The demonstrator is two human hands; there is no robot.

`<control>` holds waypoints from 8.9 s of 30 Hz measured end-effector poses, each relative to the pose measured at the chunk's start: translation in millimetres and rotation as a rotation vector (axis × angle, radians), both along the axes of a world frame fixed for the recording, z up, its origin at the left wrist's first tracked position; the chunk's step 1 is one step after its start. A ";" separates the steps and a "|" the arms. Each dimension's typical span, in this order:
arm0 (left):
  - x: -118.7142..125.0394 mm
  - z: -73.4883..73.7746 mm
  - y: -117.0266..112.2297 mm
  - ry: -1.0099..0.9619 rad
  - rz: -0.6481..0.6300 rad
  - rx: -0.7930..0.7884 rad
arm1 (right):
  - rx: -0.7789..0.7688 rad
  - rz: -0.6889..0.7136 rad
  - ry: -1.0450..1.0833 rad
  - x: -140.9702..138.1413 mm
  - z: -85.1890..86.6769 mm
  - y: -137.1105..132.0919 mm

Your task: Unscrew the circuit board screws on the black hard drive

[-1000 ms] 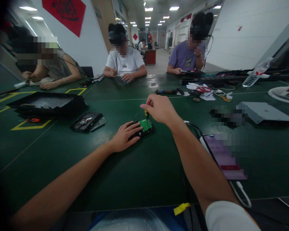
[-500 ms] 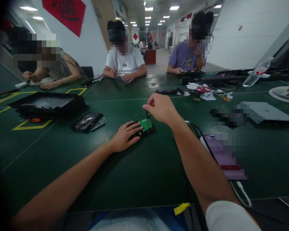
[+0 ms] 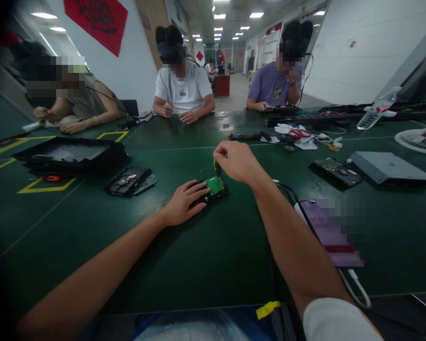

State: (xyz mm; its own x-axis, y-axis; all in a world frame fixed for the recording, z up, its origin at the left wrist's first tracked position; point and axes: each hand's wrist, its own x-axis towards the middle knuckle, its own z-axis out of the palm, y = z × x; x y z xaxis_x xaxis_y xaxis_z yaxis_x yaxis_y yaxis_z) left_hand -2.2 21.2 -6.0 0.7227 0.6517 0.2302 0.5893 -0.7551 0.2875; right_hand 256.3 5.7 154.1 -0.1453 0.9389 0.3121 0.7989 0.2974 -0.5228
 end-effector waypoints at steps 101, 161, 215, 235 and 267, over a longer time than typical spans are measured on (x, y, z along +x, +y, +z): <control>1.3 1.4 -1.4 -0.011 0.005 -0.016 | -0.038 0.011 0.107 -0.2 -5.2 1.6; 0.9 1.1 -1.1 -0.009 0.004 0.001 | -0.179 0.038 0.146 -4.5 -3.2 -2.2; 0.7 1.1 -1.3 -0.015 0.005 -0.006 | -0.054 0.104 0.026 1.5 -4.9 0.7; 0.1 1.2 -0.9 -0.017 0.002 -0.011 | -0.051 -0.038 0.033 -6.4 -5.4 -0.1; 1.2 2.2 -1.6 0.008 0.008 0.004 | -0.058 0.100 0.114 -2.5 -7.9 1.6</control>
State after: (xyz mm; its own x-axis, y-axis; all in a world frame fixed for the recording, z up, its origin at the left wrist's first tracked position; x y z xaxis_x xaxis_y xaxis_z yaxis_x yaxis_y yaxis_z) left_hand -0.9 19.7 -3.7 0.7195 0.6563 0.2270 0.5975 -0.7516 0.2792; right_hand 253.8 7.3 146.2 -0.2058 0.9383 0.2778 0.7011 0.3394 -0.6271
